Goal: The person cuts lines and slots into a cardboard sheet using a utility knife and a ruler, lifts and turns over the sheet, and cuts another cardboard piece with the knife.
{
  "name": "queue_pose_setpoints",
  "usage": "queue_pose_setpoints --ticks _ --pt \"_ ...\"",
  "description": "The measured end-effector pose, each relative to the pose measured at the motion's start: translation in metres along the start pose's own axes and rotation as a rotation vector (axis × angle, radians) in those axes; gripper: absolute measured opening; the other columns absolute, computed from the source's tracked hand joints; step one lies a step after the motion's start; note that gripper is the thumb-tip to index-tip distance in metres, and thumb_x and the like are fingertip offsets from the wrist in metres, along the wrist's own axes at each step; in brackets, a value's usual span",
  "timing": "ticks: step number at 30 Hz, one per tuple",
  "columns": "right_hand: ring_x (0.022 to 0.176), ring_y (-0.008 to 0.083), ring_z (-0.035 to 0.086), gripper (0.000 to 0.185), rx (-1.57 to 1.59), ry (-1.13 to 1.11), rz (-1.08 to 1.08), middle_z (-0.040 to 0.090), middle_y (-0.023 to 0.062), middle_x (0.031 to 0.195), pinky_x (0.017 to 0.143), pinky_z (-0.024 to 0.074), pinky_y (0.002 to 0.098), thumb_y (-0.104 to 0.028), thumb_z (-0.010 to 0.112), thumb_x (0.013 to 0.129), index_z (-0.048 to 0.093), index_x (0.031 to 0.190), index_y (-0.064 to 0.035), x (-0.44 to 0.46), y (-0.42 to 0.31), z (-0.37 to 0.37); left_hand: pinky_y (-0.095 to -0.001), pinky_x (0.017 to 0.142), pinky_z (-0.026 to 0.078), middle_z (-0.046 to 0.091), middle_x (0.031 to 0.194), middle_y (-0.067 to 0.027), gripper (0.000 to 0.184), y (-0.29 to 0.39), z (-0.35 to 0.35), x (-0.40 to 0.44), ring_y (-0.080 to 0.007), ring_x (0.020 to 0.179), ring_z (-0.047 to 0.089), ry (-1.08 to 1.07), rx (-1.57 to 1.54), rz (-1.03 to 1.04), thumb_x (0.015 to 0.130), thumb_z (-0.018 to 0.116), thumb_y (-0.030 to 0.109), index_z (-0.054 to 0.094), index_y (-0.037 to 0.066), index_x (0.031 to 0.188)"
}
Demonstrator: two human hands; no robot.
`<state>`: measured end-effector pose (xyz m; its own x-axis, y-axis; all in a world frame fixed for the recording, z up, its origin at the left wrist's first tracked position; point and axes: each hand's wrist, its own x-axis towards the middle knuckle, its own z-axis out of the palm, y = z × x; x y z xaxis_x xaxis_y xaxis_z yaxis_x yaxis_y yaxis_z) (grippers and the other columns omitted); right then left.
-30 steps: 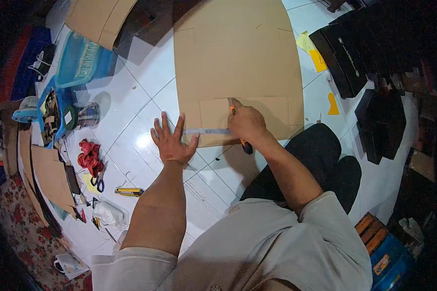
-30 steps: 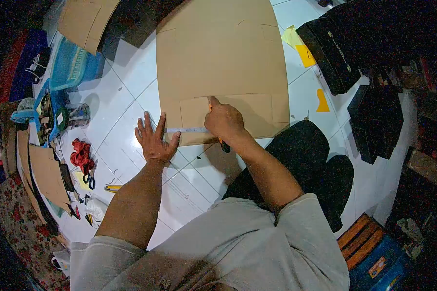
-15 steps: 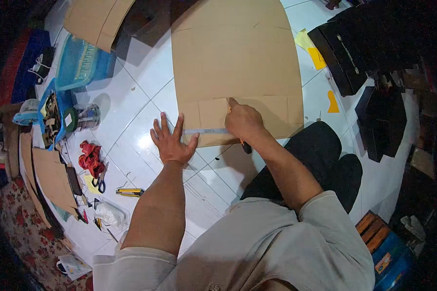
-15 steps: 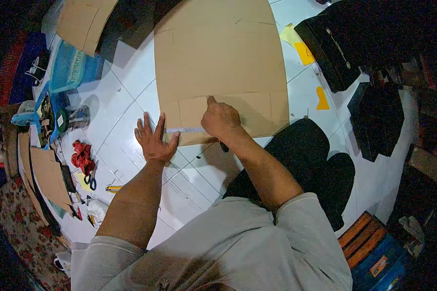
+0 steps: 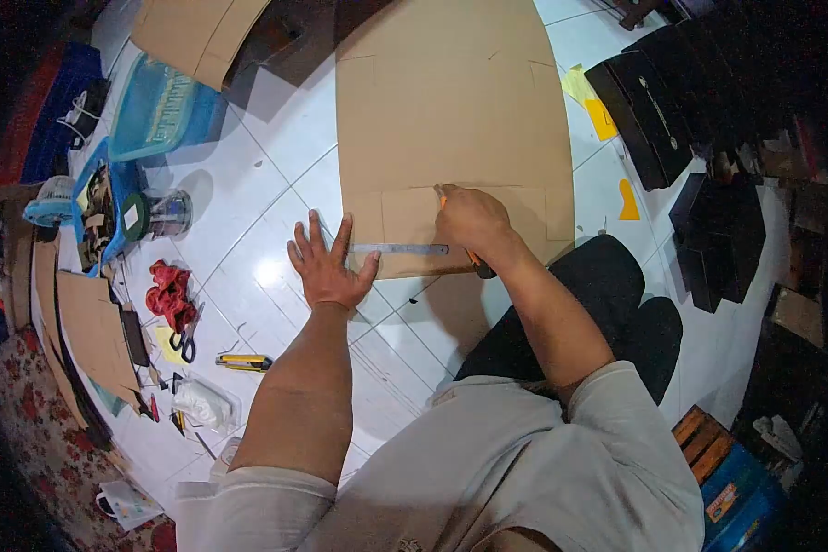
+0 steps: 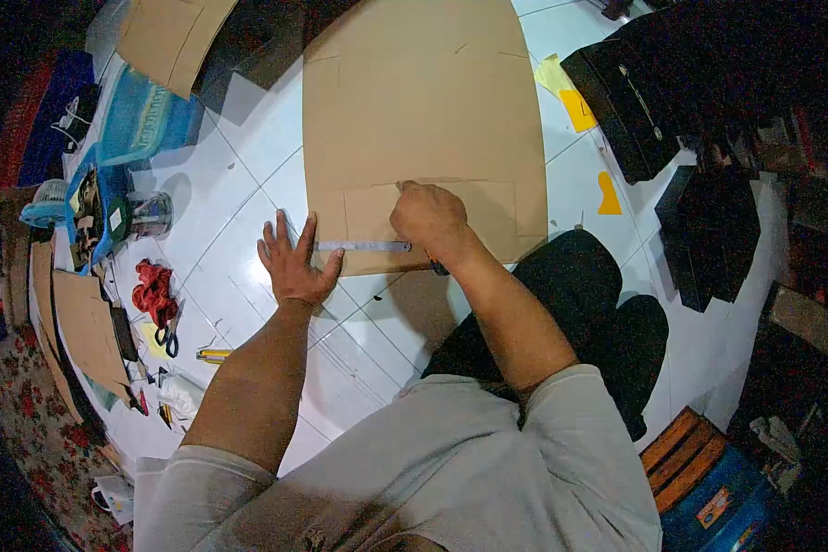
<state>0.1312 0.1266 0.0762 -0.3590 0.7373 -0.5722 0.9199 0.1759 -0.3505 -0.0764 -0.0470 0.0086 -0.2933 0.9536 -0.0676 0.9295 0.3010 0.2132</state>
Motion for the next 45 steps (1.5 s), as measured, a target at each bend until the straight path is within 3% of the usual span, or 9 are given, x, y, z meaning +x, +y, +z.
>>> queue_pose_setpoints --ticks 8,10,19,25,30,37,40,43,45 --pt "0.114 0.0351 0.073 0.039 -0.203 -0.091 -0.022 0.075 0.0188 0.121 0.091 0.0599 0.0497 -0.016 0.055 0.093 0.070 0.126 -0.0041 0.014 -0.003 -0.009 -0.0689 0.125 0.010 0.018 0.173 -0.0228 0.086 -0.002 0.001 0.001 -0.0492 0.158 0.013 -0.034 0.016 -0.010 0.085 0.072 0.062 0.044 0.033 0.161" --pt "0.114 0.0338 0.073 0.038 -0.248 -0.119 -0.027 0.075 0.0175 0.122 0.090 0.0602 0.0497 -0.017 0.055 0.094 0.071 0.126 -0.0041 0.012 -0.008 -0.013 -0.0620 0.129 0.001 0.010 0.176 -0.0160 0.083 -0.001 0.001 0.000 -0.0427 0.161 0.005 -0.081 0.041 -0.044 0.088 0.060 0.071 0.043 0.036 0.162" --pt "0.115 0.0346 0.073 0.038 -0.337 -0.261 -0.066 0.075 0.0140 0.127 0.092 0.0594 0.0507 -0.021 0.051 0.095 0.079 0.116 -0.0061 0.024 -0.009 -0.025 -0.0604 0.129 0.001 0.010 0.176 -0.0156 0.083 0.002 -0.004 0.001 -0.0427 0.162 0.004 -0.118 0.063 -0.061 0.088 0.058 0.072 0.042 0.037 0.162" --pt "0.117 0.0385 0.071 0.046 -0.302 -0.243 0.003 0.074 0.0200 0.127 0.096 0.0569 0.0515 -0.032 0.048 0.098 0.077 0.118 -0.0025 0.028 -0.005 -0.026 -0.0598 0.130 0.002 0.012 0.176 -0.0156 0.082 0.002 -0.001 0.002 -0.0425 0.161 0.005 -0.109 0.077 -0.067 0.089 0.058 0.072 0.043 0.036 0.161" --pt "0.116 0.0383 0.071 0.065 -0.160 0.013 0.158 0.074 0.0247 0.120 0.095 0.0571 0.0517 -0.057 0.052 0.099 0.078 0.113 0.0005 0.030 0.003 -0.007 -0.0593 0.130 0.001 0.011 0.176 -0.0150 0.083 0.004 -0.007 0.002 -0.0418 0.162 0.004 -0.142 0.083 -0.077 0.089 0.057 0.072 0.040 0.038 0.163" --pt "0.111 0.0374 0.072 0.066 -0.126 0.050 0.097 0.076 0.0218 0.114 0.094 0.0577 0.0501 -0.063 0.055 0.097 0.079 0.111 -0.0033 0.025 0.010 -0.012 -0.0588 0.130 0.000 0.010 0.177 -0.0146 0.082 0.003 -0.004 0.002 -0.0409 0.162 0.004 -0.139 0.094 -0.079 0.089 0.056 0.073 0.042 0.037 0.162" --pt "0.106 0.0392 0.073 0.065 -0.022 -0.052 0.093 0.076 0.0225 0.115 0.093 0.0569 0.0510 -0.064 0.055 0.097 0.080 0.111 -0.0049 0.024 0.018 -0.021 -0.0588 0.130 0.000 0.010 0.176 -0.0149 0.083 0.002 -0.004 0.001 -0.0409 0.162 0.005 -0.124 0.092 -0.062 0.090 0.055 0.073 0.040 0.037 0.163" --pt "0.089 0.0339 0.074 0.063 0.100 0.027 -0.017 0.076 0.0190 0.098 0.079 0.0578 0.0484 -0.064 0.054 0.099 0.078 0.098 -0.0055 0.039 0.038 -0.021 -0.0592 0.130 0.001 0.011 0.176 -0.0152 0.083 0.004 -0.007 0.002 -0.0414 0.161 0.005 -0.148 0.090 -0.074 0.090 0.055 0.073 0.038 0.037 0.164" --pt "0.073 0.0225 0.066 0.063 0.963 -0.156 0.159 0.066 0.0098 0.079 0.067 0.0546 0.0392 -0.065 0.053 0.102 0.067 0.084 -0.0069 0.047 0.069 -0.031 -0.0595 0.130 0.001 0.012 0.176 -0.0158 0.083 0.004 -0.007 0.002 -0.0417 0.161 0.005 -0.134 0.085 -0.070 0.090 0.056 0.071 0.039 0.036 0.163"
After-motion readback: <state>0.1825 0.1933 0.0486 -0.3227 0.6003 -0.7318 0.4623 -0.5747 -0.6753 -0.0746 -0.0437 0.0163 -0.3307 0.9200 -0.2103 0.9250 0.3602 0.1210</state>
